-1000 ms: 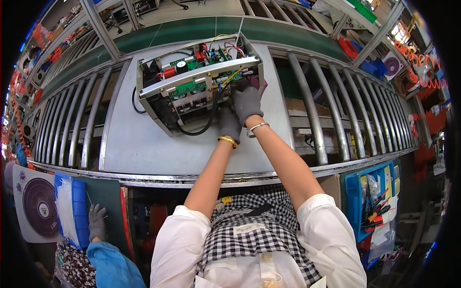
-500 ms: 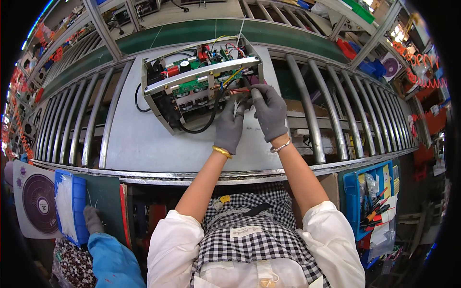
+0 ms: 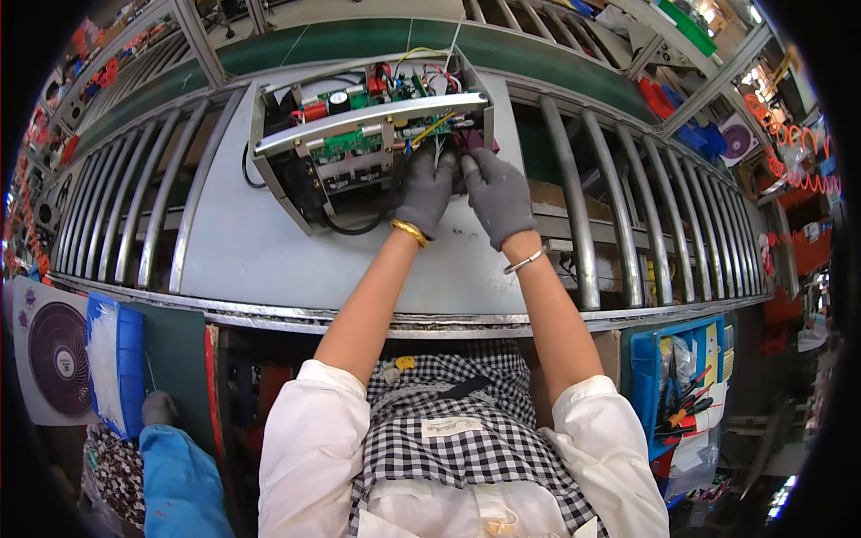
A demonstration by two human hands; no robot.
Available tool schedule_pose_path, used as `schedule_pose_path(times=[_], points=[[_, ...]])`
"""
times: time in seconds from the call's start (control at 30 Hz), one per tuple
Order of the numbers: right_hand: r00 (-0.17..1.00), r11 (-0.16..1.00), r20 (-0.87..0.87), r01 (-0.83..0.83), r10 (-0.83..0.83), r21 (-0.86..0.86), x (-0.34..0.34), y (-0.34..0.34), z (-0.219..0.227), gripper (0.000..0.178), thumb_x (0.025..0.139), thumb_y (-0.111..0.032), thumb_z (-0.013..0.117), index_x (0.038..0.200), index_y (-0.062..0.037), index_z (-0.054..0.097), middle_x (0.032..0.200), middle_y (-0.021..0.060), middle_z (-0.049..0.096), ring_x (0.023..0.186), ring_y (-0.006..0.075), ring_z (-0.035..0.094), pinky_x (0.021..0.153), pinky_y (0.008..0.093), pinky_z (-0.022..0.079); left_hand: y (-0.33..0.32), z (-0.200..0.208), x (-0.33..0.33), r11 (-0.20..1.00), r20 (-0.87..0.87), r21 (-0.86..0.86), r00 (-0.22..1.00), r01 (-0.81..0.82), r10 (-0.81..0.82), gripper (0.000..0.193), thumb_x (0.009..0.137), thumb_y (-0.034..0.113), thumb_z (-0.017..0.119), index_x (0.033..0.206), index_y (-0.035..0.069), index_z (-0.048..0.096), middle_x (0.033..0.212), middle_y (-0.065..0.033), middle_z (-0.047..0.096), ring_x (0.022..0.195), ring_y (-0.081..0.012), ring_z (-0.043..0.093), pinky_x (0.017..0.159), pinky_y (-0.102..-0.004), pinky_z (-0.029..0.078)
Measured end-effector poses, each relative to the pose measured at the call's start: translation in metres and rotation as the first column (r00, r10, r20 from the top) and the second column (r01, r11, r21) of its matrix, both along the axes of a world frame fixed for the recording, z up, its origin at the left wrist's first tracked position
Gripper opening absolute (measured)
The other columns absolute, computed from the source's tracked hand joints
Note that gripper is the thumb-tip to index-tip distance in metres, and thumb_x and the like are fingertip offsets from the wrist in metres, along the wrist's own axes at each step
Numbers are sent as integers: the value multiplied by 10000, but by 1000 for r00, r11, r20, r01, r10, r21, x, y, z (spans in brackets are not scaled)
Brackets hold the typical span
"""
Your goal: The person assembles internal wiring and components within an electronic device housing by hand, connecting wires, a circuit board, a connector, and a wire harness.
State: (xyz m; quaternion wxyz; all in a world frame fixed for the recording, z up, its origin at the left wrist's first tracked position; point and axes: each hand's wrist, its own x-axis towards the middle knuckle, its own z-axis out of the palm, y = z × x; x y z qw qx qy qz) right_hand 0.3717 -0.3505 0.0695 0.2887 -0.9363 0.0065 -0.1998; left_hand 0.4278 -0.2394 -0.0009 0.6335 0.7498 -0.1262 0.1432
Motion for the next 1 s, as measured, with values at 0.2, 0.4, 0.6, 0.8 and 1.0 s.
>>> schedule_pose_path(times=[0.2, 0.4, 0.6, 0.8, 1.0], points=[[993, 939, 116, 11, 30, -345, 0, -15, 4, 198, 917, -286, 614, 1045, -155, 689, 832, 124, 685, 742, 325, 660, 644, 413, 516, 6, 6, 4, 996, 162, 92, 986, 22, -37, 266, 966, 233, 580, 1119, 19, 620, 992, -180, 672, 879, -325, 644, 795, -381, 502], [993, 916, 96, -18, 62, -400, -3, -20, -2, 208, 927, -277, 591, 1078, -165, 680, 866, 100, 695, 735, 320, 665, 638, 408, 525, 17, 22, -17, 962, 251, 261, 957, 77, -145, 342, 857, 11, 592, 1194, 73, 589, 1073, -161, 665, 1008, -345, 645, 836, -398, 516], [979, 987, -151, -119, 136, 112, -18, -15, 12, 242, 962, -292, 565, 1079, -101, 657, 826, 86, 696, 625, 220, 649, 583, 350, 517, 19, 10, -27, 949, 261, 312, 956, 50, -136, 480, 773, -82, 572, 1206, 127, 580, 1106, -144, 658, 1038, -341, 638, 852, -408, 530], [929, 762, -324, 78, 178, 643, -15, -14, 10, 244, 982, -259, 564, 1026, -33, 647, 763, 41, 654, 593, 89, 595, 508, 234, 456, 15, 15, -27, 972, 213, 210, 965, 110, -155, 356, 836, -35, 580, 1161, 109, 601, 1070, -128, 675, 978, -318, 667, 819, -386, 537], [996, 904, -25, -63, 82, 423, -10, -9, 1, 227, 964, -249, 593, 992, -33, 657, 740, 71, 662, 605, 145, 620, 538, 274, 469, 18, 32, -9, 932, -119, -42, 925, 359, -362, 166, 944, 135, 598, 1057, 15, 621, 909, -128, 681, 835, -218, 657, 772, -335, 511]])
